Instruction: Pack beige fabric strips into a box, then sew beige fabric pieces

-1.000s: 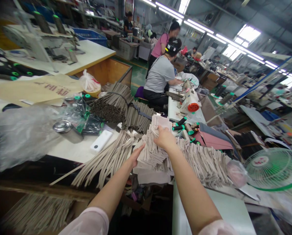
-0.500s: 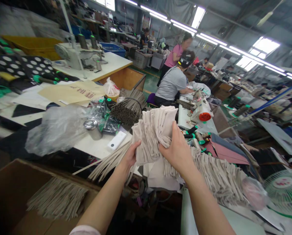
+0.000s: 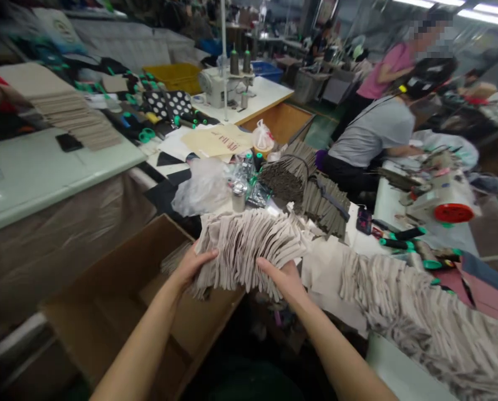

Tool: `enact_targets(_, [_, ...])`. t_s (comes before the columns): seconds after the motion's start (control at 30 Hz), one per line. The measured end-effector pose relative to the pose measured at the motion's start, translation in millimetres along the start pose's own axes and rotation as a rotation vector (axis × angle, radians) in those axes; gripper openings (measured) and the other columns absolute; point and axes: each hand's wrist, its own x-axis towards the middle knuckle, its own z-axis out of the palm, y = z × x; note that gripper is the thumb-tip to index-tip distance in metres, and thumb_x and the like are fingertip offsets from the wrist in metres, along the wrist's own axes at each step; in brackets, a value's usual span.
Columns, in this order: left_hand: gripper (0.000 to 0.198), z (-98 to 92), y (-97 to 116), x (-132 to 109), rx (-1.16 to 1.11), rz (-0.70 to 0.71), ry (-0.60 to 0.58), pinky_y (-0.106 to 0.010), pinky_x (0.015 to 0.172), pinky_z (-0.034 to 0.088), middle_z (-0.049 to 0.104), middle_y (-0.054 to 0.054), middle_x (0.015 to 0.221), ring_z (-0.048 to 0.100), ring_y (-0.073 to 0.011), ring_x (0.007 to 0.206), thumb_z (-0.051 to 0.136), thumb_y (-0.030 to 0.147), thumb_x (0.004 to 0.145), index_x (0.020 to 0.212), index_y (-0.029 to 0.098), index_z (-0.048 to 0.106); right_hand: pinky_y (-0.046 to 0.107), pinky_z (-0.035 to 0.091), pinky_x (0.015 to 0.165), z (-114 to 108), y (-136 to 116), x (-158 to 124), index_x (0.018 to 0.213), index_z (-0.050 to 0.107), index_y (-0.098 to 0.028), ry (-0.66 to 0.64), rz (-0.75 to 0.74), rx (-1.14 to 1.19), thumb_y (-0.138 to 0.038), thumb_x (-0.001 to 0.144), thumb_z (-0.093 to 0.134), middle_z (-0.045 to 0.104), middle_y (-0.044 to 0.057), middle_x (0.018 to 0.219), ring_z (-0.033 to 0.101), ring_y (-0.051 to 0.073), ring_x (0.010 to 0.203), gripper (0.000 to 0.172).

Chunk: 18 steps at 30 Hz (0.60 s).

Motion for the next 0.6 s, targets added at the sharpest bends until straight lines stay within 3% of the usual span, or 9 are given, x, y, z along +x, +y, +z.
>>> enact_targets(0.13, [0.080,-81.0,9.3,-21.9,0.118,-0.065,0.150,-0.043,0.101,0.050,0.072,-0.010,0.119,0.065,-0.0334,0.113,0.088,0.046,0.055,0.126,0.019,0.063,0.048,0.028,0.121,87.3,12.6,-19.5,0.132,0.061,-0.021,-0.052,0.090,0.165,-0.054,0.071,0.080,0.068,0.010,0.129,0.050,0.030,0.135,0.072])
enact_targets(0.27, [0.072,-148.2,-3.6,-32.5,0.169,-0.220,0.154,-0.040,0.091,0.054,0.075,-0.009,0.107,0.069,-0.0314,0.102,0.085,0.045,0.058,0.122,0.019,0.064,0.046,0.027,0.122,159.2,26.8,-45.3,0.136,0.057,-0.020,-0.046,0.217,0.283,-0.048,0.071,0.079,0.063,0.010,0.135,0.045,0.028,0.140,0.074])
enact_targets(0.43, [0.067,-197.4,-70.1,-25.3,0.013,-0.442,0.110,-0.039,0.078,0.057,0.076,-0.007,0.095,0.072,-0.0292,0.085,0.081,0.033,0.054,0.116,0.020,0.061,0.045,0.028,0.121,217.8,69.0,-69.8,0.134,0.057,-0.019,0.058,0.407,0.243,-0.045,0.064,0.079,0.061,0.012,0.137,0.046,0.030,0.139,0.078])
enact_targets(0.6, [0.062,-222.5,-139.2,-11.5,-0.154,-0.503,0.131,-0.036,0.070,0.056,0.075,-0.004,0.083,0.070,-0.0247,0.071,0.075,0.028,0.049,0.108,0.021,0.062,0.045,0.024,0.123,247.6,109.8,-90.8,0.126,0.064,-0.021,0.092,0.316,0.027,-0.045,0.069,0.075,0.066,0.011,0.130,0.047,0.030,0.138,0.063])
